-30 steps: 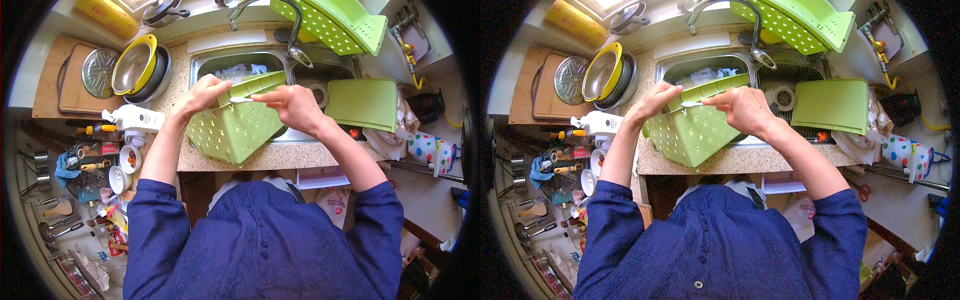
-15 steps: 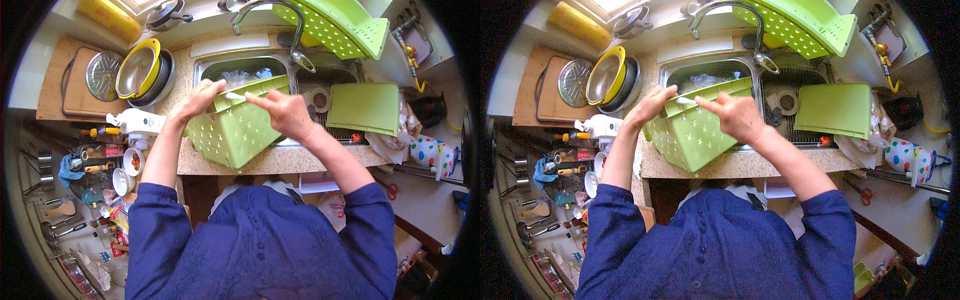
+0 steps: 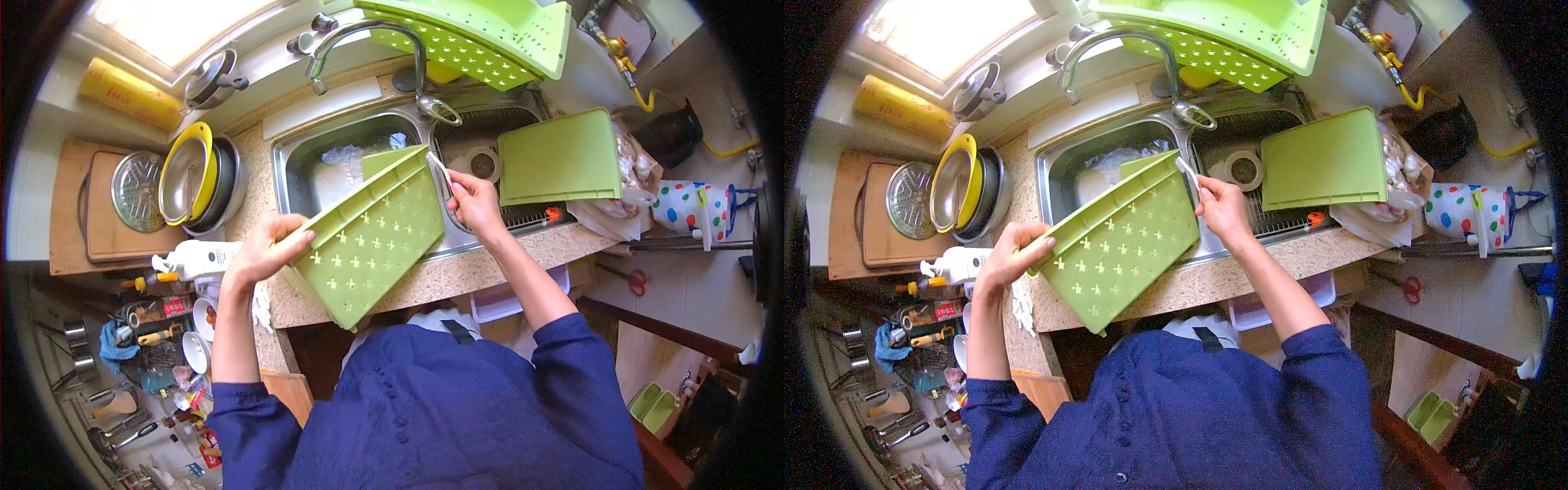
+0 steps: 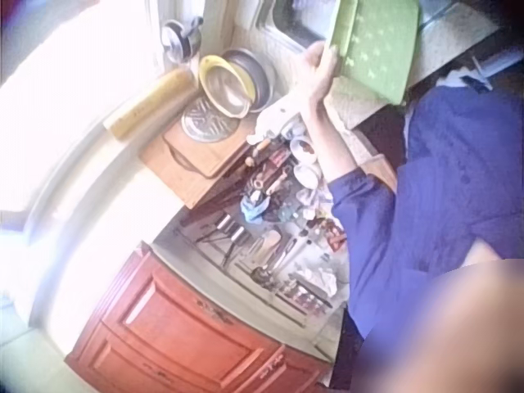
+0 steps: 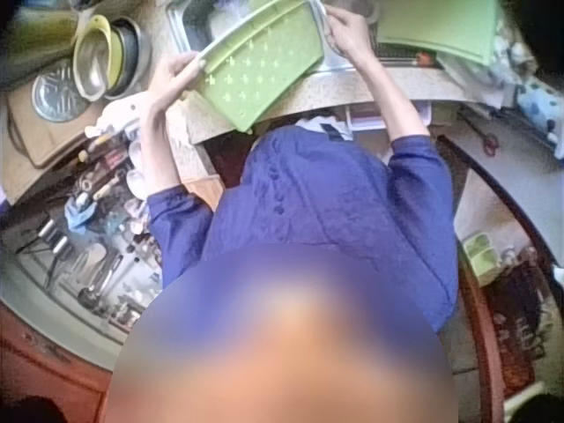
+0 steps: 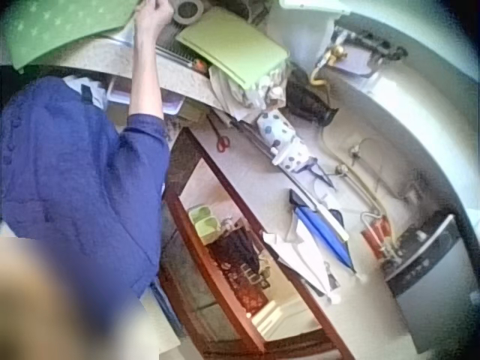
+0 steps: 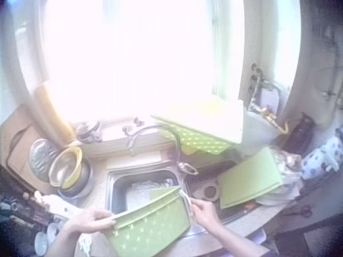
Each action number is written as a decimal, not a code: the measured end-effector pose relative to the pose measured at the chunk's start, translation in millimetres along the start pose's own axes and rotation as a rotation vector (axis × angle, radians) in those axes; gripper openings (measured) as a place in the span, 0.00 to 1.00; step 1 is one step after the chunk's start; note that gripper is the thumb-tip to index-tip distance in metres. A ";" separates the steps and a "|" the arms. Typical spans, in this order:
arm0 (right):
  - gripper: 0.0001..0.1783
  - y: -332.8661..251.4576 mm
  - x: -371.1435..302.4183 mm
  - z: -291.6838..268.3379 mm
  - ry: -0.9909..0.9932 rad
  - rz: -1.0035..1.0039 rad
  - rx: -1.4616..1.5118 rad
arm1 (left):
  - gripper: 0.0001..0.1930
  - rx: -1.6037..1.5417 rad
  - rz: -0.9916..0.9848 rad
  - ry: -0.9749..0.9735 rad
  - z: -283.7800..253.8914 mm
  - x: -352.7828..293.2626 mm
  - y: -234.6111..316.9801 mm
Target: Washing and scrubbing a plastic basket in a kitchen sink using a toothbrush.
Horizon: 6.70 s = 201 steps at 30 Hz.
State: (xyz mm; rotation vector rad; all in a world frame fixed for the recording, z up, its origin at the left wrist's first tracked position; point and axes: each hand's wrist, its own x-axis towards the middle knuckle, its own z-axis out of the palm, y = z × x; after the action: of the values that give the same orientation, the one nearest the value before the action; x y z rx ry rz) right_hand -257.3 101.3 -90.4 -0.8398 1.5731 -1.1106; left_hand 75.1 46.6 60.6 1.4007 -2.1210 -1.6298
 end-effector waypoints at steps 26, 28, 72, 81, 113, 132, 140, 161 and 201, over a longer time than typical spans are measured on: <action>0.15 -11.7 -19.6 -13.8 0.129 -0.260 -0.608 | 0.13 0.297 0.119 0.038 11.3 -28.3 -8.1; 0.15 -23.9 -12.7 -20.9 0.099 -0.316 -0.843 | 0.11 0.258 0.092 0.040 10.0 -27.5 0.2; 0.13 -58.6 -86.5 35.3 -0.282 -0.071 0.534 | 0.22 0.426 0.243 0.313 98.3 61.6 59.3; 0.19 -32.5 -65.3 -51.6 -0.182 -0.043 0.214 | 0.16 0.557 0.211 0.098 100.3 61.9 41.6; 0.20 -57.8 -80.3 -32.3 -0.257 -0.392 -0.723 | 0.14 0.512 0.141 0.112 109.2 66.7 34.4; 0.20 -19.3 -61.3 18.1 -0.126 -0.186 -0.018 | 0.16 0.637 0.245 0.144 115.3 60.7 31.1; 0.18 -34.9 -9.1 7.7 -0.283 0.179 0.213 | 0.16 0.657 0.351 0.145 115.9 63.2 25.5; 0.21 -31.4 18.6 -4.9 -0.235 0.498 0.583 | 0.17 0.699 0.307 0.044 112.1 72.9 32.6; 0.22 -37.9 15.4 -7.7 -0.335 0.152 0.187 | 0.22 0.775 0.390 0.338 134.3 30.7 22.4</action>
State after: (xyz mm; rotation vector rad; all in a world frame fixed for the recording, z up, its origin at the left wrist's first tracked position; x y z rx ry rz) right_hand -269.0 76.4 -59.1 -0.7255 1.2138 -0.9364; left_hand -33.8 118.3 10.7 1.1619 -2.6800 -0.3926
